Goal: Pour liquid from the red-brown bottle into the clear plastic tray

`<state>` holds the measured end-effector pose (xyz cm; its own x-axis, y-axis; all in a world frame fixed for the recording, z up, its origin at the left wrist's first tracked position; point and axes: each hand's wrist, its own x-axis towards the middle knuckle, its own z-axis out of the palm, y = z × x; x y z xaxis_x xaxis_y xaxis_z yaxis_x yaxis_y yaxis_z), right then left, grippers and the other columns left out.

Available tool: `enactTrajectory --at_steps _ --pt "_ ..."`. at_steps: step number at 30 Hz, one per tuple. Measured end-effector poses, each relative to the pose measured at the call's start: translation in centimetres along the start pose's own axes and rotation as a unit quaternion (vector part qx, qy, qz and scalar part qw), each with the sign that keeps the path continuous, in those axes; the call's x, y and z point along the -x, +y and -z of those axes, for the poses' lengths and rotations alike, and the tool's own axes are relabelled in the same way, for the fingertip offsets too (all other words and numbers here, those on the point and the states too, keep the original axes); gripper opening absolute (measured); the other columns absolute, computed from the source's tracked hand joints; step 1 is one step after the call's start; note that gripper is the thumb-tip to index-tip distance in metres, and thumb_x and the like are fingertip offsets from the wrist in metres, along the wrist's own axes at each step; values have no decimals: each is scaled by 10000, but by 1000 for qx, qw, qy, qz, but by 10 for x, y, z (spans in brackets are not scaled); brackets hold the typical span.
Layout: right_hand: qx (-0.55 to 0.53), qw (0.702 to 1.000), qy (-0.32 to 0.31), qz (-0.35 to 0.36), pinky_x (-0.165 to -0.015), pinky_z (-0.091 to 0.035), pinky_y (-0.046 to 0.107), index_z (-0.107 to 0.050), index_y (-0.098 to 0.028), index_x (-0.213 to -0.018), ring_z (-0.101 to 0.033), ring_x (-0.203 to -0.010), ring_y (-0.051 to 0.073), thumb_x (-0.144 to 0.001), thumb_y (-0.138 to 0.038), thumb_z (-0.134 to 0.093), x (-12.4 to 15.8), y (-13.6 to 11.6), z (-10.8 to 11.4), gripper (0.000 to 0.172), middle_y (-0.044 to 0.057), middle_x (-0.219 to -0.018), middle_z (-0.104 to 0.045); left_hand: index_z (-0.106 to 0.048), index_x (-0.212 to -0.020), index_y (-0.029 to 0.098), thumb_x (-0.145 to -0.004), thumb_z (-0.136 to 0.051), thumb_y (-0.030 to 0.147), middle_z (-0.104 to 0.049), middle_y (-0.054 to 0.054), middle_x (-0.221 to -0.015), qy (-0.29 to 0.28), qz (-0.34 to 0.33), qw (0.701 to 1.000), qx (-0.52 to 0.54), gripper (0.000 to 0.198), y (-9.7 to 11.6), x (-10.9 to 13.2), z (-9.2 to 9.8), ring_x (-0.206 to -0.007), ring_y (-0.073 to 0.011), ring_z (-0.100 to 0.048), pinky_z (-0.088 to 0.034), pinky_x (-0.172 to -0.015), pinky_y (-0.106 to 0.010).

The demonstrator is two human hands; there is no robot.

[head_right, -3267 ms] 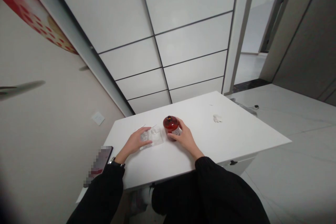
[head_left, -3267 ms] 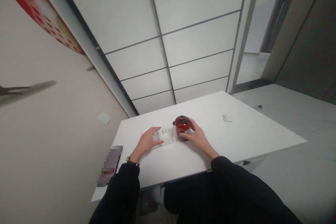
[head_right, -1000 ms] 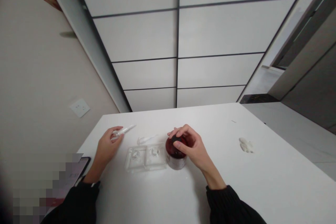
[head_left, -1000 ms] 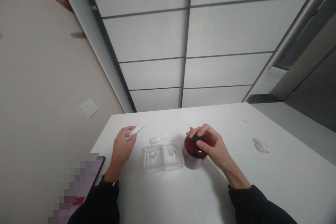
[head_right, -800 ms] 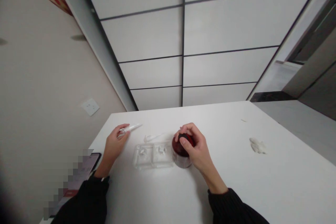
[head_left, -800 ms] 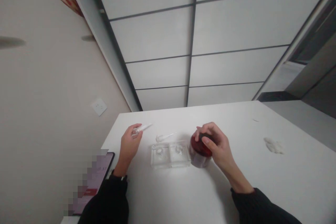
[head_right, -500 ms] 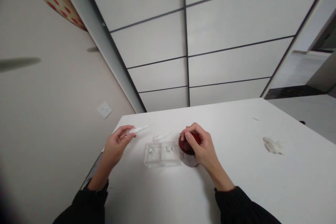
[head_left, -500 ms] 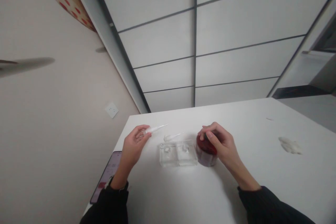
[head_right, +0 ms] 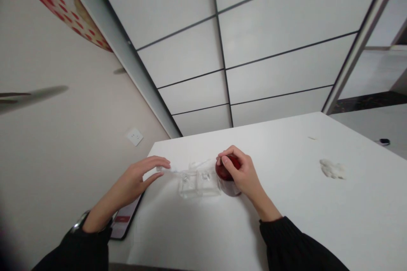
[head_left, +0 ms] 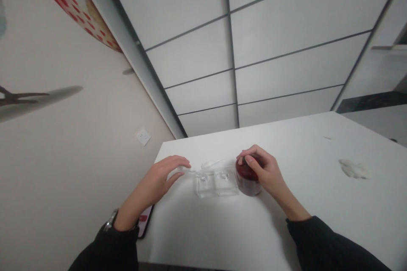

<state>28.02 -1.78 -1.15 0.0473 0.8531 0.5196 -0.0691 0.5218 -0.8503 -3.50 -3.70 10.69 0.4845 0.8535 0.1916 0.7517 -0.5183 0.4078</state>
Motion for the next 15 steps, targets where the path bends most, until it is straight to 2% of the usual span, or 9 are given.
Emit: enactTrajectory --at_steps 5,9,15 --pt "3 1000 3 -1 -774 -561 342 -705 -237 -862 -706 -747 186 -999 -544 -665 -1 -4 -1 339 20 -760 -727 -746 -1197 274 -1068 -534 374 -794 -62 -1235 -3 -52 998 -40 268 3 -1 10 -1198 -251 -731 -557 -1119 -438" --pt "-2 1000 6 -7 -773 -565 337 -711 -242 -875 -721 -747 185 -972 -543 -712 -1 -2 -1 316 14 -755 -736 -722 -1202 250 -1091 -533 272 -782 -61 -1249 -32 -104 992 -66 220 6 -3 13 -1198 -221 -723 -560 -1101 -399" --pt "-12 1000 11 -25 -794 -576 330 -710 -253 -919 -745 -791 181 -926 -568 -768 3 4 3 320 15 -810 -764 -721 -1200 206 -1029 -573 69 -781 -70 -1269 -131 -156 972 -120 264 11 -23 8 -1184 -241 -722 -560 -1053 -395"
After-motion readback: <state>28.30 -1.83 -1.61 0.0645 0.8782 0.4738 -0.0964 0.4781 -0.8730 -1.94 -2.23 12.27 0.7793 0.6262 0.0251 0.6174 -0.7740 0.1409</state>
